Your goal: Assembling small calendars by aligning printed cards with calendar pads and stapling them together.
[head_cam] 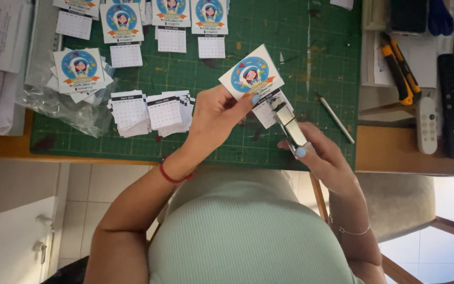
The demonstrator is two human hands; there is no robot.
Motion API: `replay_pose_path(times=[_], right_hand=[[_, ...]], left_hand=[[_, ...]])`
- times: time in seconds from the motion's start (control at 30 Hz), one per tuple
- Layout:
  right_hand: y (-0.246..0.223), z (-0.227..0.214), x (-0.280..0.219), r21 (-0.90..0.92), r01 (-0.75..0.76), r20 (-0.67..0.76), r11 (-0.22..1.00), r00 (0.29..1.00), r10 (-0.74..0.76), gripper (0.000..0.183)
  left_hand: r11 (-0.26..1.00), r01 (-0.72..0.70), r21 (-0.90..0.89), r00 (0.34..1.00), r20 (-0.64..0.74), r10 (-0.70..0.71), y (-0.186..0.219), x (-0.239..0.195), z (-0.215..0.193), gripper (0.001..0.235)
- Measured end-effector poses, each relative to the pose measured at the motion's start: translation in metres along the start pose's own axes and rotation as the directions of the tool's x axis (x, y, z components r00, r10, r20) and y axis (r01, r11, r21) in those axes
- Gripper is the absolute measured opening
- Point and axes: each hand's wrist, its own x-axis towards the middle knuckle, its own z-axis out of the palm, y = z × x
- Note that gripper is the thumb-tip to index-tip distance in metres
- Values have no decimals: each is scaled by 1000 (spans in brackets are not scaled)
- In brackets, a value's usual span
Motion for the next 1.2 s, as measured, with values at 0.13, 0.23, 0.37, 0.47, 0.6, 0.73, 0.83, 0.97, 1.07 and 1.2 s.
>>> replay_pose_path(times=[0.13, 0.23, 0.37, 0.47, 0.6, 0.73, 0.83, 0.97, 1.07, 1.2], right_hand=[[40, -20, -16, -18, 30, -20, 999, 999, -30, 49], [46, -25, -17, -113, 49, -23, 992, 998, -51, 51], [55, -28, -17, -163, -14, -94, 987, 996, -2, 60], [52, -23, -17, -199, -50, -128, 979, 992, 24, 63], [35, -10, -14, -248, -102, -197, 963, 979, 53, 59], [20, -5, -11, -444, -165, -227, 881, 972, 68, 58], [19, -2, -12, -466, -207, -250, 860, 963, 96, 56], [23, 0, -13, -468, -216, -260, 857, 960, 100, 54], [25, -1, -15, -458, -205, -267, 865, 960, 86, 53], [28, 0, -17, -456, -176, -269, 873, 962, 53, 54]], left_hand=[[1000, -28, 13, 999, -16, 28, 2, -1, 3, 17], [1000, -26, 0, 1000, 8, 26, 4, -2, 3, 17], [1000, -22, 19, 1000, 0, 22, -10, -2, 6, 20], [999, -4, 32, 1000, -1, 4, -8, -3, 9, 22], [999, 33, -4, 999, 18, -33, 5, -3, 9, 22], [997, 71, -34, 997, 25, -70, -1, -2, 9, 20], [992, 98, -78, 994, 50, -94, -1, 0, 9, 22], [986, 121, -113, 990, 81, -112, 1, 0, 8, 21], [982, 145, -117, 985, 116, -132, -5, 2, 5, 22], [986, 127, -111, 980, 168, -108, -5, 2, 1, 23]])
